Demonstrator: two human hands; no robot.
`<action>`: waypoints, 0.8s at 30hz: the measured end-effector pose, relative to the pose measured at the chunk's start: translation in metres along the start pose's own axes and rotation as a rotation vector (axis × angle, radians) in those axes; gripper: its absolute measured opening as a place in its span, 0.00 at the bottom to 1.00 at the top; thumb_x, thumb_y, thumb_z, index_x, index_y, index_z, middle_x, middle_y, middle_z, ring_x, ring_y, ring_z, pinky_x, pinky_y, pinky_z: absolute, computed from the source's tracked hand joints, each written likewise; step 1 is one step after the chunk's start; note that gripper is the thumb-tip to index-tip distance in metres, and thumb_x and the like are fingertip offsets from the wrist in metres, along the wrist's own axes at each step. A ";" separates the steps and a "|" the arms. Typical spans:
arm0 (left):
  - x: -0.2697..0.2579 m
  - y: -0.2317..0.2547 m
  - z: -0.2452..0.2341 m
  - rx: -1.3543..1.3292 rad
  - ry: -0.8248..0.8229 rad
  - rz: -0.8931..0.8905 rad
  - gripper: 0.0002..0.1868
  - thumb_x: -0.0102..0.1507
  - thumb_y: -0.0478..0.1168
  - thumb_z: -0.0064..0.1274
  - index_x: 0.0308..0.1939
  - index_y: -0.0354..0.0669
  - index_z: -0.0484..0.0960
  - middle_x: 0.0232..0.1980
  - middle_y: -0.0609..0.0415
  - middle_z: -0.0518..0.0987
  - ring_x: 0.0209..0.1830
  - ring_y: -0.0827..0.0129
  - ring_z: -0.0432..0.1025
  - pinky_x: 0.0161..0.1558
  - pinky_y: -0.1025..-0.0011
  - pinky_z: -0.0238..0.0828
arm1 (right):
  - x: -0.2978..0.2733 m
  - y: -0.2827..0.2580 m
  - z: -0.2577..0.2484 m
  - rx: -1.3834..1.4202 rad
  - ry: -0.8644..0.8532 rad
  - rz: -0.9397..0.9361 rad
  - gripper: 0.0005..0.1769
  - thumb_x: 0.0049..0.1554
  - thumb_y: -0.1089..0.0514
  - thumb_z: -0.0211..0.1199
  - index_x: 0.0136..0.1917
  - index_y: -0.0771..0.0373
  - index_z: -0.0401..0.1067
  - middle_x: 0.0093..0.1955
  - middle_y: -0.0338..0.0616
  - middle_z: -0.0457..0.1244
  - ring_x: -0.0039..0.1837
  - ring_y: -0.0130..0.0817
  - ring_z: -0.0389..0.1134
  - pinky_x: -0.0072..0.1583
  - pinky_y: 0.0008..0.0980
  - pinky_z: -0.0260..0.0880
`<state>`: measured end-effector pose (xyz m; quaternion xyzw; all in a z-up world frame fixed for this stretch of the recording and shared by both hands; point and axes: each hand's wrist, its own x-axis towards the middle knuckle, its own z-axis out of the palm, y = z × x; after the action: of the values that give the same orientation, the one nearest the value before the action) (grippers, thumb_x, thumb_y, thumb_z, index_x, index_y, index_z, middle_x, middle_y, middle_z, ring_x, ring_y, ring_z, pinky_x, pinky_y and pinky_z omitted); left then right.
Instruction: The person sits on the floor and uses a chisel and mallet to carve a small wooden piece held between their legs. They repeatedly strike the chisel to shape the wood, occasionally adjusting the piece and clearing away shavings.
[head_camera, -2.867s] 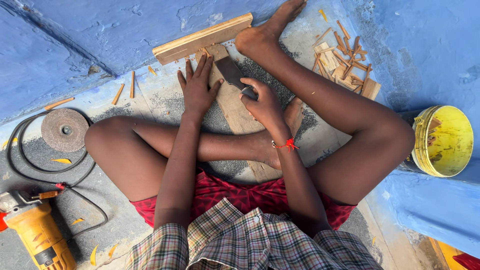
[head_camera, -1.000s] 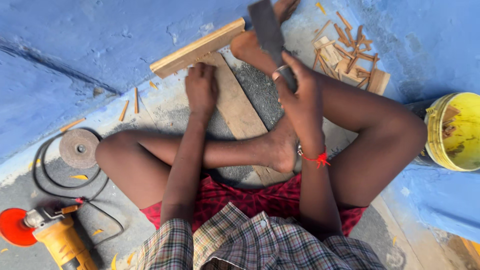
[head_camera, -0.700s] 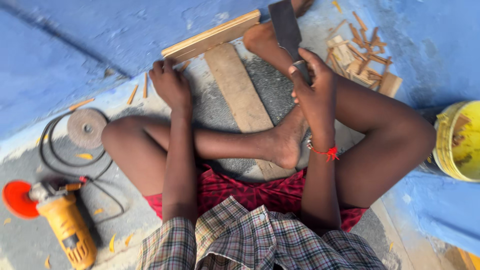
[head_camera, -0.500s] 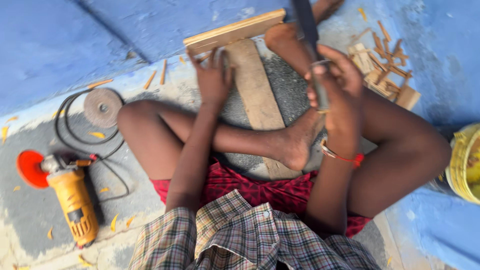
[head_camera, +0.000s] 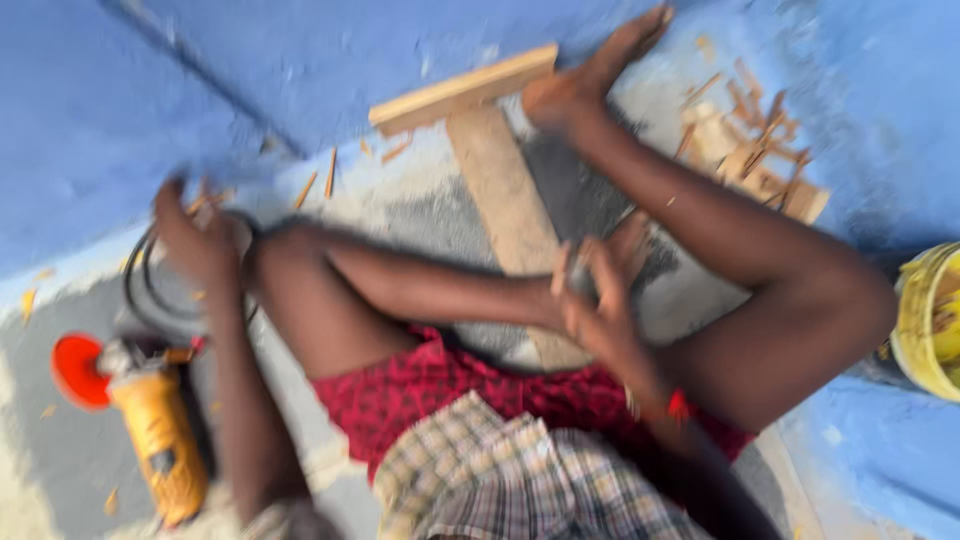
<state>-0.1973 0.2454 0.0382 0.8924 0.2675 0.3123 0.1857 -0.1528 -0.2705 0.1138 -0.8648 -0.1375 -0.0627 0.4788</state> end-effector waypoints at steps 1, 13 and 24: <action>0.000 -0.026 -0.005 0.151 -0.077 -0.024 0.24 0.78 0.52 0.53 0.70 0.39 0.76 0.66 0.39 0.76 0.64 0.40 0.71 0.63 0.50 0.66 | -0.020 0.008 -0.003 0.462 -0.291 0.453 0.15 0.57 0.62 0.62 0.57 0.59 0.65 0.41 0.34 0.60 0.32 0.22 0.56 0.34 0.23 0.57; -0.020 -0.162 0.022 0.141 -0.135 -0.179 0.58 0.48 0.64 0.80 0.65 0.26 0.70 0.60 0.25 0.72 0.57 0.32 0.68 0.56 0.46 0.68 | -0.044 0.004 -0.011 0.333 -0.184 0.335 0.11 0.60 0.63 0.64 0.56 0.61 0.67 0.33 0.31 0.55 0.33 0.16 0.55 0.34 0.22 0.54; -0.006 -0.026 -0.002 -0.337 0.228 0.006 0.09 0.71 0.34 0.57 0.43 0.32 0.73 0.38 0.53 0.73 0.35 0.69 0.63 0.41 0.64 0.65 | -0.066 0.005 -0.024 0.370 0.038 0.217 0.07 0.63 0.64 0.64 0.51 0.63 0.67 0.37 0.33 0.60 0.39 0.18 0.60 0.41 0.21 0.61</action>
<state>-0.2114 0.2625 0.0241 0.8083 0.2282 0.4522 0.3000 -0.2142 -0.3054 0.1071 -0.7705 -0.0436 -0.0008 0.6360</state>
